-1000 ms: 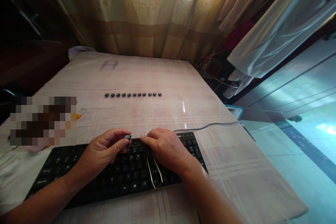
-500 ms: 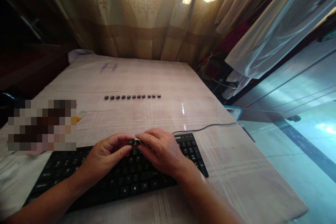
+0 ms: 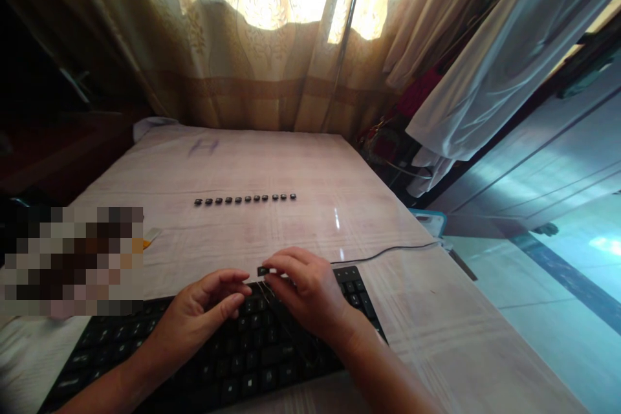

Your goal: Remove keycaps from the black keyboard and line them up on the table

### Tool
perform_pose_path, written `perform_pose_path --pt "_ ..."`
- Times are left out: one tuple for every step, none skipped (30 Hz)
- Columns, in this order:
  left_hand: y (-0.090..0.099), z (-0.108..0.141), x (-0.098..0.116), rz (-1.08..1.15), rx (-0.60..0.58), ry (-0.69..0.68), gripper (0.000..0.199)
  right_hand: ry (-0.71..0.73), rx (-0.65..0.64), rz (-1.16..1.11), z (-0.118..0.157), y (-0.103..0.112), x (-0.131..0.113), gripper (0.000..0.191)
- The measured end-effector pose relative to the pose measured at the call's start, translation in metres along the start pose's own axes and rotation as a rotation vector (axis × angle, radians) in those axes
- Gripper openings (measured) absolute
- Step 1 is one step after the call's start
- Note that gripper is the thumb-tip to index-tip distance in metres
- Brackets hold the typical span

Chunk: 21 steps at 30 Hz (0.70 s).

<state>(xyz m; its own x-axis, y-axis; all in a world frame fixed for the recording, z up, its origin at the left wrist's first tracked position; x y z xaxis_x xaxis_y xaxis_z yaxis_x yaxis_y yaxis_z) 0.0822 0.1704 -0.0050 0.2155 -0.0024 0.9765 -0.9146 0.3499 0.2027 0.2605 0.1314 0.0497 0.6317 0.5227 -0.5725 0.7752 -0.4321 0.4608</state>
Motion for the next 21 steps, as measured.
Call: perform_pose_path --pt "0.001 0.000 -0.002 0.004 0.019 0.012 0.034 -0.042 0.033 0.000 -0.009 0.008 0.011 0.012" --pt "0.002 -0.001 -0.004 0.015 0.034 0.024 0.034 -0.105 0.058 0.009 -0.018 0.014 0.026 0.012" --pt "0.002 -0.001 -0.007 0.028 0.045 0.035 0.035 -0.152 0.084 0.021 -0.028 0.020 0.043 0.012" --pt "0.003 -0.002 -0.009 0.045 0.057 0.042 0.035 -0.200 0.101 0.052 -0.039 0.025 0.062 0.013" --pt "0.003 -0.002 -0.011 0.065 0.073 0.034 0.036 -0.250 0.096 0.093 -0.048 0.026 0.083 0.014" --pt "0.004 -0.003 -0.013 0.083 0.086 0.026 0.037 -0.318 0.077 0.146 -0.056 0.026 0.104 0.016" --pt "0.005 -0.003 -0.015 0.099 0.100 0.020 0.037 -0.401 0.058 0.200 -0.062 0.024 0.125 0.018" --pt "0.007 -0.004 -0.016 0.114 0.116 0.017 0.038 -0.478 0.027 0.252 -0.066 0.020 0.144 0.019" --pt "0.008 -0.005 -0.017 0.129 0.135 0.018 0.040 -0.503 0.006 0.280 -0.069 0.015 0.159 0.018" --pt "0.010 -0.005 -0.018 0.147 0.161 0.020 0.042 -0.514 -0.008 0.298 -0.070 0.010 0.171 0.017" --pt "0.012 -0.006 -0.019 0.165 0.187 0.025 0.044 -0.527 -0.020 0.313 -0.070 0.005 0.182 0.015" --pt "0.014 -0.007 -0.018 0.183 0.213 0.032 0.047 -0.541 -0.028 0.327 -0.070 0.000 0.190 0.015" --pt "0.015 -0.008 -0.017 0.197 0.228 0.045 0.050 -0.552 -0.036 0.339 -0.068 -0.004 0.197 0.015" --pt "0.015 -0.009 -0.016 0.208 0.234 0.064 0.053 -0.565 -0.039 0.355 -0.067 -0.007 0.202 0.016" --pt "0.015 -0.010 -0.014 0.214 0.234 0.085 0.055 -0.580 -0.041 0.371 -0.066 -0.009 0.207 0.016" --pt "0.015 -0.010 -0.012 0.217 0.228 0.106 0.057 -0.594 -0.041 0.390 -0.066 -0.011 0.210 0.017" --pt "0.014 -0.011 -0.009 0.220 0.223 0.122 0.059 -0.608 -0.041 0.409 -0.067 -0.012 0.213 0.018" --pt "0.014 -0.011 -0.007 0.224 0.219 0.133 0.060 -0.620 -0.043 0.427 -0.068 -0.013 0.215 0.019" --pt "0.013 -0.012 -0.004 0.228 0.218 0.138 0.061 -0.629 -0.047 0.444 -0.070 -0.013 0.216 0.019" --pt "0.013 -0.012 -0.003 0.232 0.221 0.139 0.061 -0.636 -0.051 0.460 -0.071 -0.014 0.217 0.019" --pt "0.013 -0.012 -0.002 0.235 0.221 0.140 0.062 -0.641 -0.056 0.474 -0.073 -0.015 0.218 0.020"
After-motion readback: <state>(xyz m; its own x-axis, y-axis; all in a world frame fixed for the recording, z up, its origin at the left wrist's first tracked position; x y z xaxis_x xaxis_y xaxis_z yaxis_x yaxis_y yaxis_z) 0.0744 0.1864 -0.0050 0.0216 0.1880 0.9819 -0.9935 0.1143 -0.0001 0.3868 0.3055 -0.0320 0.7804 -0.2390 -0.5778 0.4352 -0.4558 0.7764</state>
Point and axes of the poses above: each hand's wrist, its own z-axis away from the middle knuckle, its own y-axis out of the back of the hand, x = y × z, the point moved 5 cm from there along -z, towards the middle knuckle, and after that the axes turned 11 degrees about x, right-handed, at the moved point
